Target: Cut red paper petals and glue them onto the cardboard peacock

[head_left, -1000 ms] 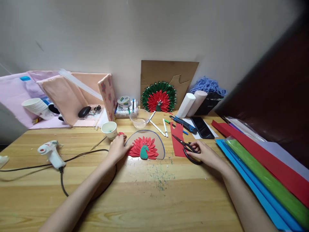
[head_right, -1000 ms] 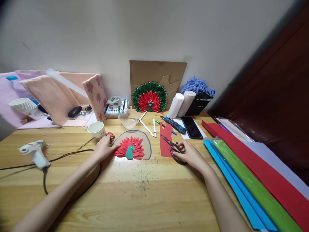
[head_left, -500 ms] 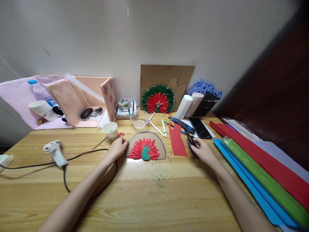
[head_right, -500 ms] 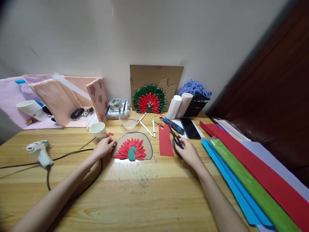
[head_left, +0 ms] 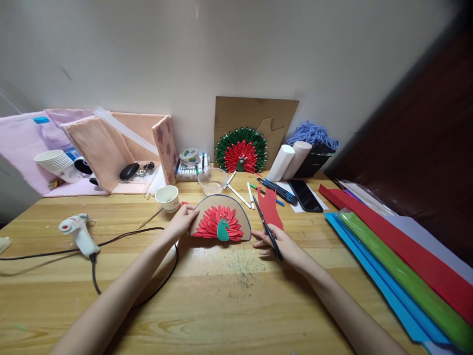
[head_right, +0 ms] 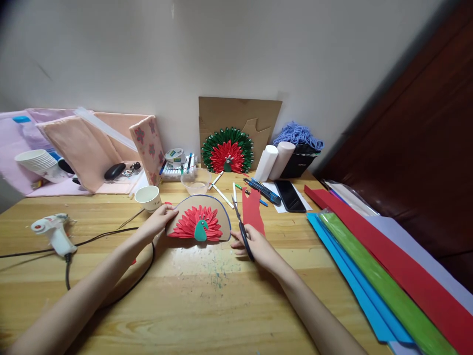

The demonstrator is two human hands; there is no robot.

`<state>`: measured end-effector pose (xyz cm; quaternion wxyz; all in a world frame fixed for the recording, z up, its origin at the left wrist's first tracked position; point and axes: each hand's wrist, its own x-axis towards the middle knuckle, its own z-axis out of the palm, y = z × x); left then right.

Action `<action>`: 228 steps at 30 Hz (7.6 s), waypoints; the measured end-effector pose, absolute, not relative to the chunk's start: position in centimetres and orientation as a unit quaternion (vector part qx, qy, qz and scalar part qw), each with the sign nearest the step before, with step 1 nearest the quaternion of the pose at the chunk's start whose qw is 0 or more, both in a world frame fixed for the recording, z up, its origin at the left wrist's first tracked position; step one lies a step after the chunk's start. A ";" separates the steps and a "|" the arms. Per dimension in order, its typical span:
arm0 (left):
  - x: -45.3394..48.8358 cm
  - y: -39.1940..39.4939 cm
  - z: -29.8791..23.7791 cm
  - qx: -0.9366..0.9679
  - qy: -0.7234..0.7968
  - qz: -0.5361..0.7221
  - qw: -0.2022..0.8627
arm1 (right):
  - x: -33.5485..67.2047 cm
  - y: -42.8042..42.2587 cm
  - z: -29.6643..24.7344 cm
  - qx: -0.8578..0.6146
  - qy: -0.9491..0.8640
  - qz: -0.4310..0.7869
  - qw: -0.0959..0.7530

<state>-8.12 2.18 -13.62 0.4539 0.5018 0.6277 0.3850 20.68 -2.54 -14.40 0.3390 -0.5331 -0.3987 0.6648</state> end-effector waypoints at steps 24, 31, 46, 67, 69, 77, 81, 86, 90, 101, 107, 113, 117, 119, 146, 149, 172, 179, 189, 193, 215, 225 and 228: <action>-10.4 1.3 -7.9 0.397 0.458 0.694 0.388 | 22.4 -1.4 -16.2 -0.403 -0.367 0.689 0.479; -8.8 0.6 -8.7 0.430 0.489 0.649 0.394 | 21.8 -1.4 -15.9 -0.381 -0.384 0.682 0.492; -7.2 1.9 -15.0 0.474 0.598 0.450 0.463 | 24.2 -1.0 -12.8 -0.422 -0.388 0.638 0.515; 15.8 3.7 -12.6 0.713 0.638 0.191 0.222 | 28.3 0.6 -13.2 -0.549 -0.461 0.409 0.564; 16.1 4.3 -13.1 0.700 0.645 0.197 0.236 | 28.3 0.6 -13.2 -0.553 -0.467 0.404 0.559; 14.5 5.8 -14.1 0.691 0.588 0.249 0.340 | 28.5 0.8 -13.4 -0.573 -0.441 0.393 0.568; 14.3 6.0 -12.5 0.686 0.505 0.295 0.433 | 28.6 1.1 -13.9 -0.593 -0.408 0.374 0.585; 13.4 4.9 -10.4 0.653 0.362 0.270 0.608 | 28.6 1.4 -14.1 -0.566 -0.431 0.391 0.583; 12.4 5.0 -10.2 0.642 0.334 0.221 0.654 | 28.4 1.2 -13.8 -0.545 -0.441 0.375 0.607; 11.8 7.3 -11.3 0.390 0.426 0.332 0.746 | 28.3 0.8 -12.8 -0.614 -0.398 0.188 0.655; 10.7 7.1 -10.2 0.438 0.392 0.214 0.780 | 28.9 1.0 -12.3 -0.534 -0.442 0.214 0.688; 10.5 6.1 -9.8 0.557 0.312 0.051 0.768 | 30.1 1.7 -13.1 -0.480 -0.462 0.292 0.686; 11.7 5.1 -10.3 0.573 0.275 0.078 0.768 | 30.3 1.7 -13.6 -0.507 -0.476 0.305 0.651; 12.3 4.7 -10.4 0.591 0.288 0.125 0.743 | 30.2 1.6 -13.6 -0.526 -0.443 0.307 0.658; 12.4 5.8 -10.4 0.572 0.573 0.514 0.281 | 24.0 -1.8 -14.8 -0.391 -0.450 0.688 0.415; 12.6 5.6 -10.3 0.575 0.578 0.501 0.289 | 23.9 -1.8 -15.3 -0.398 -0.441 0.680 0.429; 12.9 5.1 -10.5 0.570 0.594 0.495 0.278 | 23.7 -1.8 -13.8 -0.382 -0.449 0.686 0.427; 13.0 5.2 -10.6 0.570 0.589 0.497 0.285 | 23.6 -1.7 -14.0 -0.387 -0.452 0.687 0.418; 12.9 5.1 -10.5 0.578 0.587 0.492 0.283 | 23.6 -1.4 -14.9 -0.389 -0.429 0.686 0.440; 12.7 5.5 -10.5 0.569 0.581 0.502 0.294 | 23.8 -1.1 -15.7 -0.375 -0.425 0.696 0.441; 10.5 7.8 -10.6 0.605 0.437 0.517 0.419 | 24.2 -1.6 -16.0 -0.394 -0.442 0.684 0.426; 10.4 7.7 -10.3 0.640 0.438 0.490 0.398 | 24.4 -1.7 -15.9 -0.395 -0.474 0.665 0.421; 10.4 7.8 -10.3 0.660 0.433 0.479 0.385 | 24.4 -1.8 -15.8 -0.400 -0.474 0.660 0.424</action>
